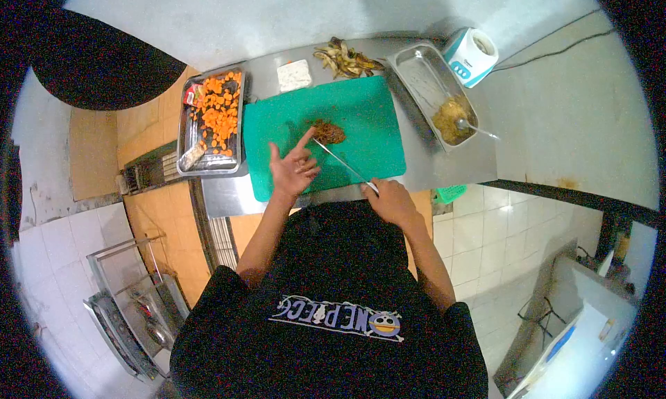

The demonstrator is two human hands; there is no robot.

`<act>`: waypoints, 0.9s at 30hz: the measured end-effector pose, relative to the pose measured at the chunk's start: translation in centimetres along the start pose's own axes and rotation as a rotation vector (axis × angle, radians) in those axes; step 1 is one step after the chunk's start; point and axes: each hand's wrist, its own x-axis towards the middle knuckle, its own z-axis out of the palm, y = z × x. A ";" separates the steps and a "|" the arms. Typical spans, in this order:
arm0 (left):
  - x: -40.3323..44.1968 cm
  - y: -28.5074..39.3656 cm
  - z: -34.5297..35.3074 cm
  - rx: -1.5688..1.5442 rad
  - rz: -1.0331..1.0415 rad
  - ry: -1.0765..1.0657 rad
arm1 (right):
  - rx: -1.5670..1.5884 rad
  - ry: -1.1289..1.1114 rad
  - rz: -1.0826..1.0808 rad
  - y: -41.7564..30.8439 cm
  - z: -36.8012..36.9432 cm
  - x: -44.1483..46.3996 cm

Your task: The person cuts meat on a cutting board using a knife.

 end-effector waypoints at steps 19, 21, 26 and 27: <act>0.0 0.5 -0.3 0.366 0.022 0.108 | 0.073 -0.180 0.002 0.2 -1.8 0.6; -0.4 0.6 -0.1 0.197 0.037 0.045 | 0.097 -0.094 -0.005 1.0 -0.4 0.4; -0.6 -0.2 1.3 -0.385 0.172 -0.111 | 0.230 0.119 0.065 1.4 3.0 0.6; -0.8 -0.5 1.8 -0.385 0.173 -0.110 | 0.200 0.127 0.023 1.5 3.3 0.8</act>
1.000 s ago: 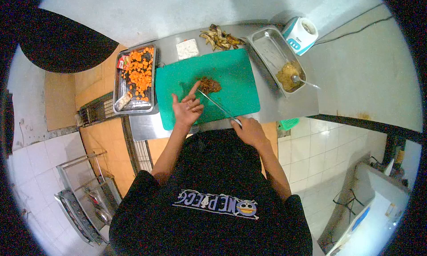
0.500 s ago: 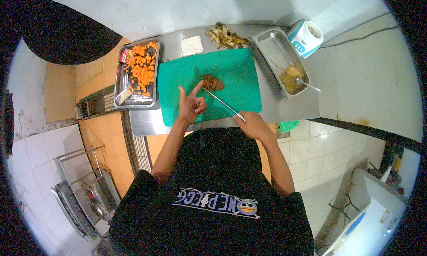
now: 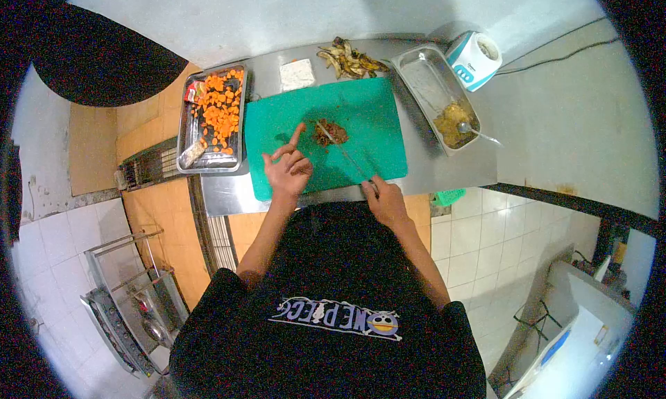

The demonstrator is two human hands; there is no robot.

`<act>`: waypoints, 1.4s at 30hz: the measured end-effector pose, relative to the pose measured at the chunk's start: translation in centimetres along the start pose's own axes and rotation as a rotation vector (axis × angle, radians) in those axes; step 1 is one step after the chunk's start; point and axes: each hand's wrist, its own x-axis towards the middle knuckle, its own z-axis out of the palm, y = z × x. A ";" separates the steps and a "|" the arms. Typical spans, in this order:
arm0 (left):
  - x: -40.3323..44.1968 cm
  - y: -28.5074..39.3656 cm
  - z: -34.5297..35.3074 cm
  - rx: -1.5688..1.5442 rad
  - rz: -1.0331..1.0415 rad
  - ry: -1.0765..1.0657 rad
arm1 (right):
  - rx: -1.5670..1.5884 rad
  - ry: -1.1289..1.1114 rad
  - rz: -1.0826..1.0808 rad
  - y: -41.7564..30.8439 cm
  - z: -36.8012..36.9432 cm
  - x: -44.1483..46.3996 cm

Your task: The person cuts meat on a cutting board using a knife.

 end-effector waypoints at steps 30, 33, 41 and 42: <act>-1.1 -2.9 2.4 -0.152 -0.028 -0.097 | 0.039 0.079 -0.052 0.5 1.8 3.1; -0.9 -1.5 1.4 -0.067 -0.033 -0.022 | 0.018 0.056 -0.042 0.5 1.6 2.9; 0.1 1.2 -1.0 0.275 0.049 0.110 | 0.289 -0.209 0.144 1.3 1.7 2.4; 0.2 1.1 -0.9 0.273 0.050 0.111 | 0.214 -0.176 0.107 1.0 1.6 2.6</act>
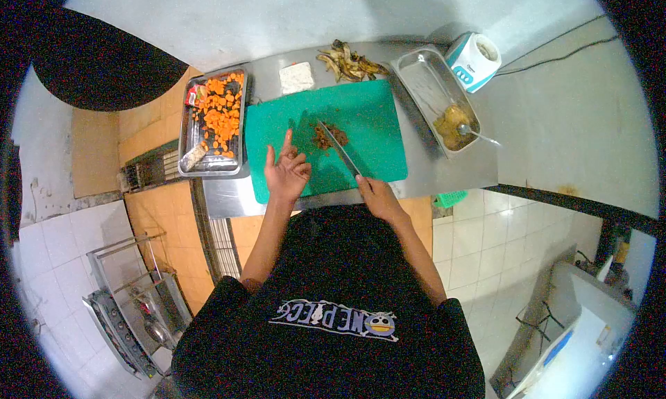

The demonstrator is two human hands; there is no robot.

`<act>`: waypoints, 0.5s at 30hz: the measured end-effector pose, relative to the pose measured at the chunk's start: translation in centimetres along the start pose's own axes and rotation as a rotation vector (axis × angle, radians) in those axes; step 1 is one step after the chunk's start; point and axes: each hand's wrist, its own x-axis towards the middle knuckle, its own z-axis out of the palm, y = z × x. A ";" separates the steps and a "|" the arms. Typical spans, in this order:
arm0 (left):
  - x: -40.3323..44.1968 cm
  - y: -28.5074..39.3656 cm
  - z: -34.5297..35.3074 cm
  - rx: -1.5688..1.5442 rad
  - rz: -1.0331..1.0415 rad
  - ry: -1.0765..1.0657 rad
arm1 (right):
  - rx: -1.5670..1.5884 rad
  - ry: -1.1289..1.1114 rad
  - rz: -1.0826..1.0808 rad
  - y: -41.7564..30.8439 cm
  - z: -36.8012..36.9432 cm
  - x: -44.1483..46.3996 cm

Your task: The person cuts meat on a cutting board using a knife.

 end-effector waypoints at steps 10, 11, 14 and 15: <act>-0.1 -1.0 0.6 1.285 0.191 0.291 | -0.242 0.094 0.099 -1.3 -0.9 -1.3; 0.1 -1.2 0.4 1.496 0.234 0.228 | -0.244 0.095 0.098 -1.3 -0.9 -1.2; 0.7 -1.6 -0.4 2.076 0.605 0.001 | -0.136 0.120 0.067 -1.2 -0.4 -1.1; 0.9 -1.5 -0.6 2.078 0.605 0.002 | -0.219 0.137 0.072 -1.9 -0.5 -1.3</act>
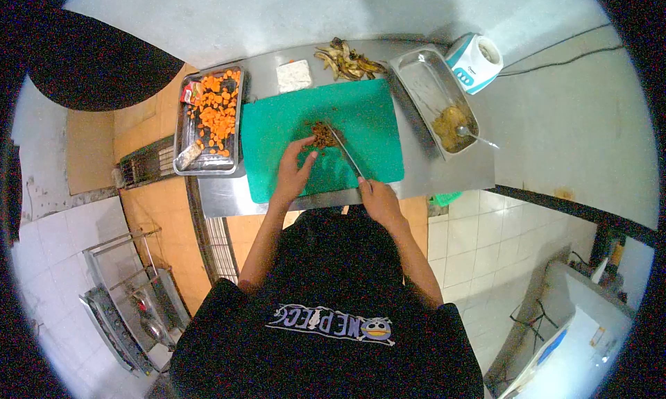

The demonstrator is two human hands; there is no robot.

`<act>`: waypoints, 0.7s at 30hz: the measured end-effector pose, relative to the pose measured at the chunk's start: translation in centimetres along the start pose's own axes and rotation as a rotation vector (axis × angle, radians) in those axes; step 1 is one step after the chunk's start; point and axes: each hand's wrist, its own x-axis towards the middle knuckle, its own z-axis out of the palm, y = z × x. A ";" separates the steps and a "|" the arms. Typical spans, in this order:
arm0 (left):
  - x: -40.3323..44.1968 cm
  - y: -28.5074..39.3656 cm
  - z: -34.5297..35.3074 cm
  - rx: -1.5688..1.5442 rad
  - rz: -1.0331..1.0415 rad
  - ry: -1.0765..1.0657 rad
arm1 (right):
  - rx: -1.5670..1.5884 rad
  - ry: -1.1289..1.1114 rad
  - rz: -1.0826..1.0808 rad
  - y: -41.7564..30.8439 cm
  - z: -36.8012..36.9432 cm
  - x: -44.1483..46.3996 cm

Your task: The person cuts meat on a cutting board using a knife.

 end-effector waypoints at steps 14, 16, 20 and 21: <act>0.3 2.2 1.9 0.501 0.010 -0.040 | 0.631 -0.348 0.169 1.0 -0.8 1.2; -1.0 2.8 2.4 0.570 0.084 -0.071 | 0.794 -0.474 0.201 1.0 -1.8 1.7; -3.6 2.3 3.3 0.674 0.241 -0.150 | 0.921 -0.557 0.153 1.7 -2.3 1.7; -3.9 2.4 3.4 0.677 0.236 -0.154 | 0.924 -0.562 0.156 1.7 -2.6 1.6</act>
